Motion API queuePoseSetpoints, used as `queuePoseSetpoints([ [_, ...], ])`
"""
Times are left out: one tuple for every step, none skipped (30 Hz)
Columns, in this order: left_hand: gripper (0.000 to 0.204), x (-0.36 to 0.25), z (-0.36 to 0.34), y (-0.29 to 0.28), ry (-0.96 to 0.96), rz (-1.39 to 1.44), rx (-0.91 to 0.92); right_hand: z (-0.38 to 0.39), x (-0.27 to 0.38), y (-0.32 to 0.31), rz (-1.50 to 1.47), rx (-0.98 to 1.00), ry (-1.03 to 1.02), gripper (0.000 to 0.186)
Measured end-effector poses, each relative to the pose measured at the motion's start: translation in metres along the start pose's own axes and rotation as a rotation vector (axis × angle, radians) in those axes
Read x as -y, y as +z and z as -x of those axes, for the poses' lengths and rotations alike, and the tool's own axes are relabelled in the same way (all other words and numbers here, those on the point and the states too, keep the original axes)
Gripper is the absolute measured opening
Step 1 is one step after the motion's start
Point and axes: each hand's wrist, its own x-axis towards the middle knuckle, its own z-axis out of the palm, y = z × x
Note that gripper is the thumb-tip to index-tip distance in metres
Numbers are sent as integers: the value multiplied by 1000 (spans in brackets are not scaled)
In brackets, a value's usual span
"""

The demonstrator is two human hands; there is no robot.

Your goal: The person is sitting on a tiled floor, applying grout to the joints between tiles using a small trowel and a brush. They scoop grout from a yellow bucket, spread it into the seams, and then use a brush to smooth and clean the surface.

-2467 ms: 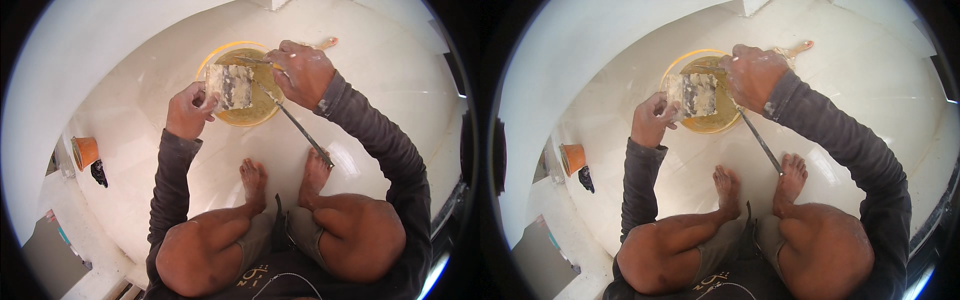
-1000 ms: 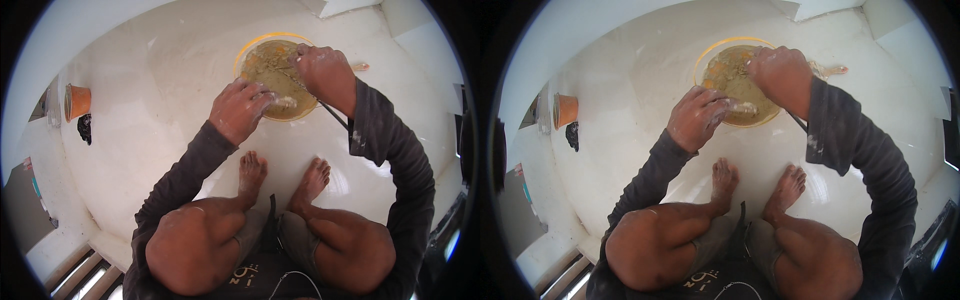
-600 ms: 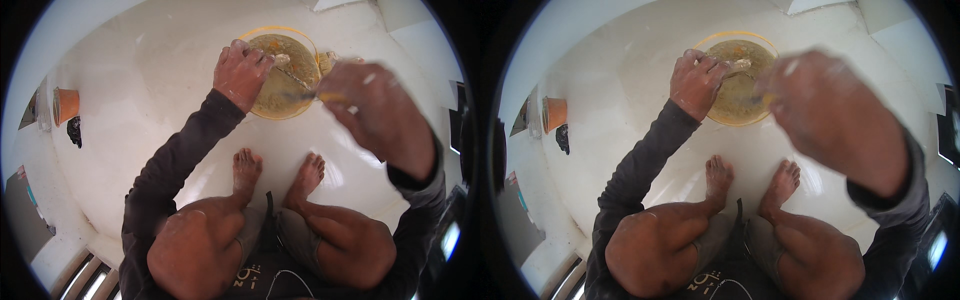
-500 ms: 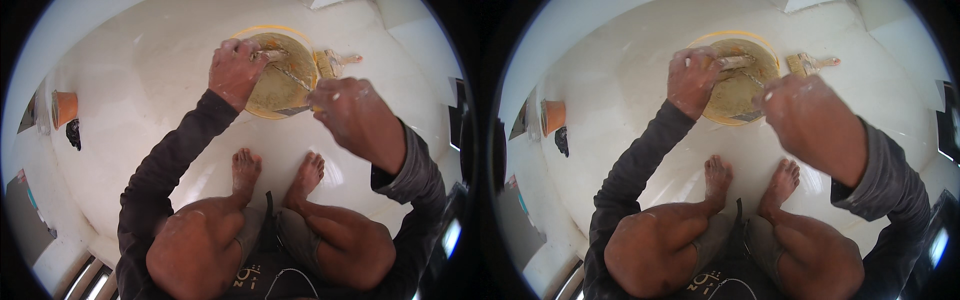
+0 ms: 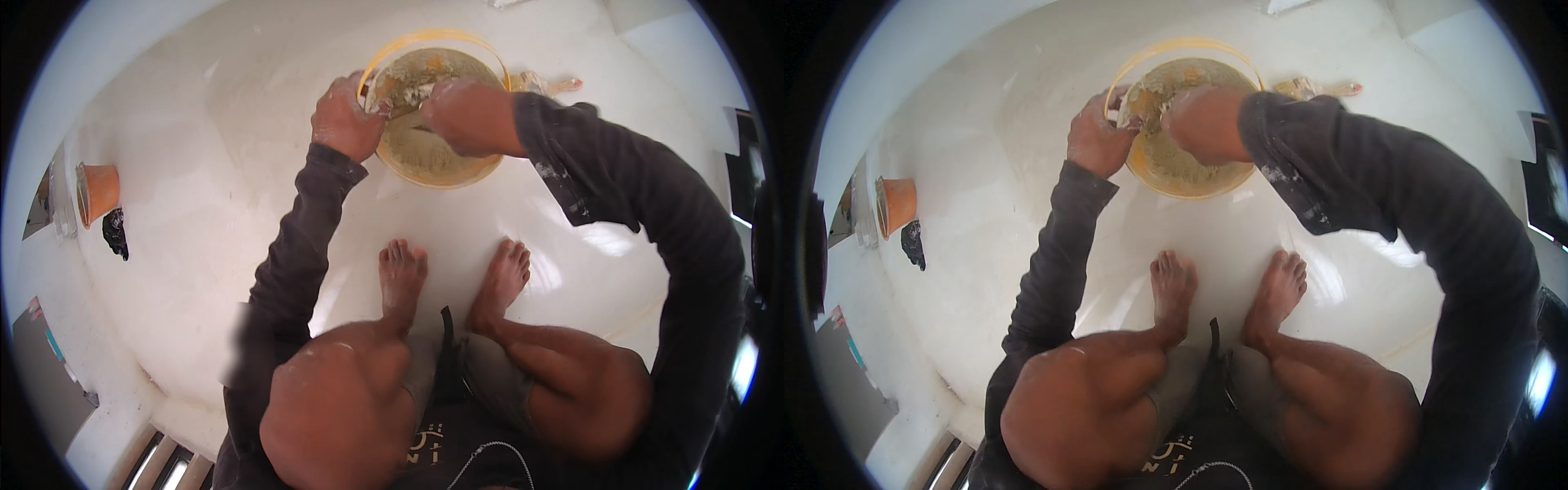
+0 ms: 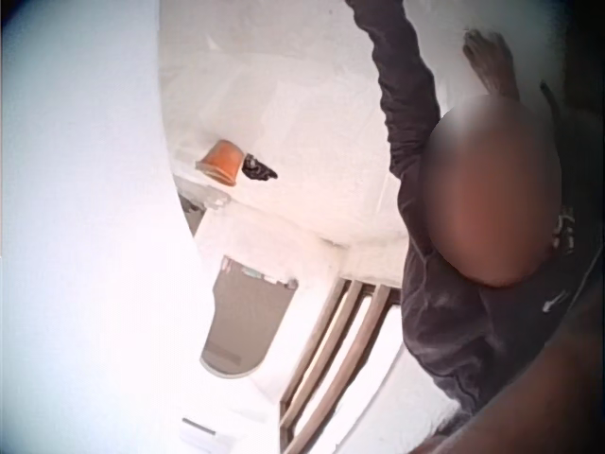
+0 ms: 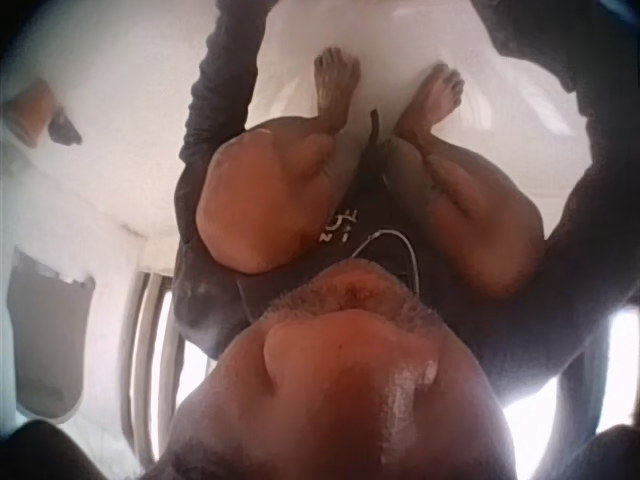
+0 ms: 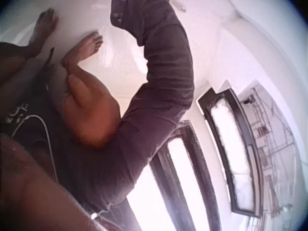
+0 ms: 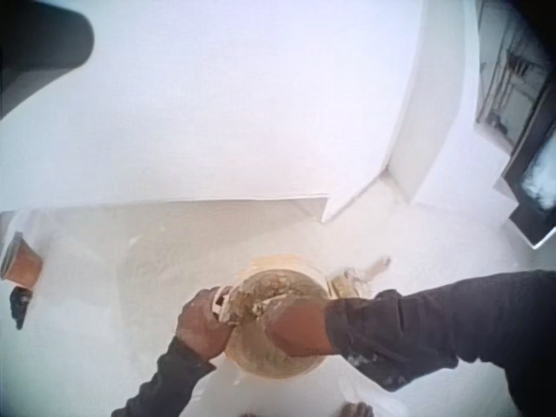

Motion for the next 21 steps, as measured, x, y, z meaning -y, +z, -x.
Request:
queuePoseSetpoints([
  [39,5,2,-3,-63,-2,21,-10,0,6,-39,63,0,15],
  [37,10,2,-6,1,15,-24,-19,1,10,-73,73,-2,14],
  [36,12,2,-8,40,18,-52,-26,2,12,-119,65,-33,13],
  [34,14,2,-10,106,34,-102,-31,3,13,-102,76,-2,13],
  [33,14,1,-11,58,47,-91,-34,5,12,-97,67,2,12],
  [31,12,0,-11,37,73,-102,-36,8,12,-103,61,1,12],
  [30,10,0,-10,-22,92,-87,-37,10,12,-96,83,-3,12],
  [29,7,-3,-7,3,110,-118,-36,11,13,-97,104,4,13],
  [28,3,-4,-4,-9,122,-121,-35,12,16,-59,65,47,13],
  [28,-2,-4,0,-8,136,-134,-32,12,21,-127,82,54,14],
  [27,-5,-3,4,4,128,-153,-28,15,27,-162,35,97,15],
  [26,-8,-1,8,31,123,-182,-24,18,35,-225,29,102,16],
  [26,-10,2,12,89,127,-235,-18,18,41,-210,-12,150,17],
  [25,-13,7,15,74,146,-221,-13,19,47,-223,-11,158,19],
  [24,-14,12,18,92,173,-230,-7,18,52,-217,-69,170,21],
  [23,-16,18,21,74,196,-221,-1,17,54,-303,-36,185,21],
  [23,-18,23,24,115,212,-246,4,14,55,-370,-61,202,22],
  [23,-20,28,27,122,224,-252,8,10,54,-434,-24,267,22],
  [23,-21,32,31,88,231,-240,12,5,52,-551,-10,277,21],
  [24,-22,34,35,124,236,-268,15,0,51,-666,67,334,21],
  [25,-21,36,38,120,237,-277,18,-7,50,-809,138,360,21],
])
